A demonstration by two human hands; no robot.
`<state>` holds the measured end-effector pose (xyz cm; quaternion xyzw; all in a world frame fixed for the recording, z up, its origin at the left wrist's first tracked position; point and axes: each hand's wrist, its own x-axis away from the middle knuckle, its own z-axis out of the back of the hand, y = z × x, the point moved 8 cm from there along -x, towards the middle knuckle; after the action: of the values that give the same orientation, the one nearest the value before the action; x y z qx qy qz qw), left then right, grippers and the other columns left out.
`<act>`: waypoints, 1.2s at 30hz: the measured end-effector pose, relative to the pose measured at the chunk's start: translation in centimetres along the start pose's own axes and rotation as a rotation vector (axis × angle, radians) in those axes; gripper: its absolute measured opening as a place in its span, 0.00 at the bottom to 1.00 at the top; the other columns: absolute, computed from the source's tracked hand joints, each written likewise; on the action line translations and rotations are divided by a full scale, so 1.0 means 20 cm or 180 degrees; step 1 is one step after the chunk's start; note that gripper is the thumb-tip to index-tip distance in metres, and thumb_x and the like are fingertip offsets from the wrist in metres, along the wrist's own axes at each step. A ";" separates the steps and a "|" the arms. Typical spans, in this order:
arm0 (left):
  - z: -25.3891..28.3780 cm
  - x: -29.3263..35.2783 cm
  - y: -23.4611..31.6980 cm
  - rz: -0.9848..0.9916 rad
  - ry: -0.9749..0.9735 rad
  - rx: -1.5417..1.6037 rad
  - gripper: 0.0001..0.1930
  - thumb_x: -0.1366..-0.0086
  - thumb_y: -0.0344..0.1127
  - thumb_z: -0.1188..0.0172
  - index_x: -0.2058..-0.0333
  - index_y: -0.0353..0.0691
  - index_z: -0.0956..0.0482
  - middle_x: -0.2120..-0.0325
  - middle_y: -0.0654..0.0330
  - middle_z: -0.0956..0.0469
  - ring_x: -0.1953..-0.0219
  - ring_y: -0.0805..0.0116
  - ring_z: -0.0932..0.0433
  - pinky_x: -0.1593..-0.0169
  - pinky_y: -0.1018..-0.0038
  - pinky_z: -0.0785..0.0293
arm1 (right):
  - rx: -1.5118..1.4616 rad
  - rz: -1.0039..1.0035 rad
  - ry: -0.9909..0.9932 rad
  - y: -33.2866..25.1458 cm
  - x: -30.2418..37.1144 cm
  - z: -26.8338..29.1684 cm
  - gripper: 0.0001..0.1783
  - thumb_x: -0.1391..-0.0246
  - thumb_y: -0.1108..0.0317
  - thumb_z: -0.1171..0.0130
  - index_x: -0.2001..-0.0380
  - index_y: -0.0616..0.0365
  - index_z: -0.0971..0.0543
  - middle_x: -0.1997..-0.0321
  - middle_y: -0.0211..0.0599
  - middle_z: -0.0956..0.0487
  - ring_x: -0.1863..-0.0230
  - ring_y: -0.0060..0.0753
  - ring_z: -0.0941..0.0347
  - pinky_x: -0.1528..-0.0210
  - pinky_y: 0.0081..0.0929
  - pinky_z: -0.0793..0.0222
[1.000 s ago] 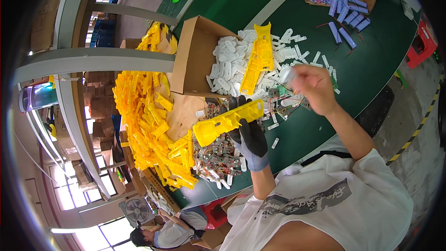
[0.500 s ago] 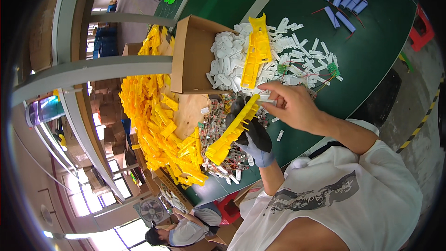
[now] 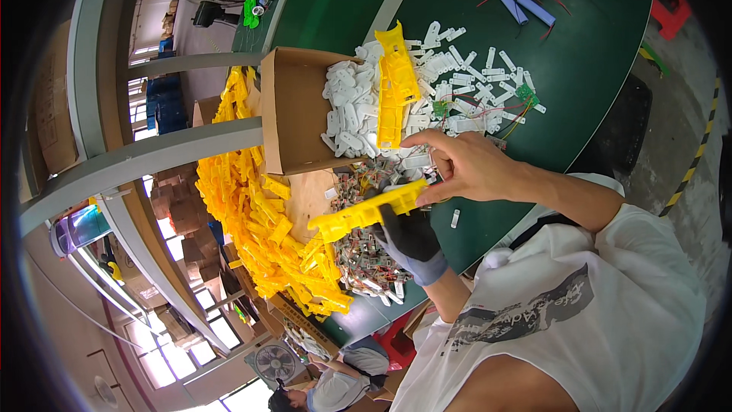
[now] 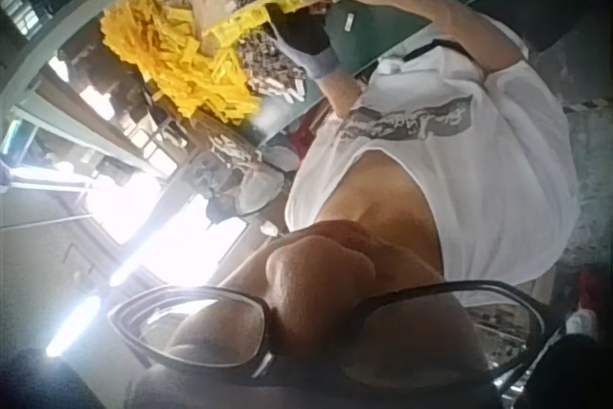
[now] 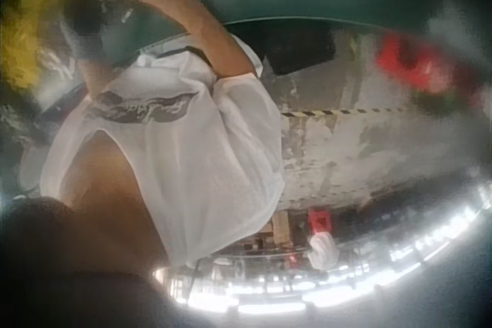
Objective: The person assembles flashlights by hand, fitting circuit boards, wires, batteries, and small plastic parts into plastic flashlight casings.
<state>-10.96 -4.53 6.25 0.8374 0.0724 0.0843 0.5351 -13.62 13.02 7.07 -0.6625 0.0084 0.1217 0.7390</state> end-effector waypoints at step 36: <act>-0.10 0.16 -0.32 0.1693 -0.1140 0.0885 0.33 0.39 0.36 0.47 0.36 0.37 0.46 0.49 0.52 0.29 0.57 0.50 0.21 0.55 0.62 0.22 | -0.0279 0.0035 0.0259 0.08 -0.03 0.08 0.23 0.44 0.55 0.38 0.84 0.63 0.23 0.90 0.35 0.33 0.88 0.23 0.44 0.83 0.27 0.50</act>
<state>-8.52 0.47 1.45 0.8933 -0.2326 0.0619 0.3795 -14.79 14.56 5.89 -0.6986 0.0367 0.0990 0.7077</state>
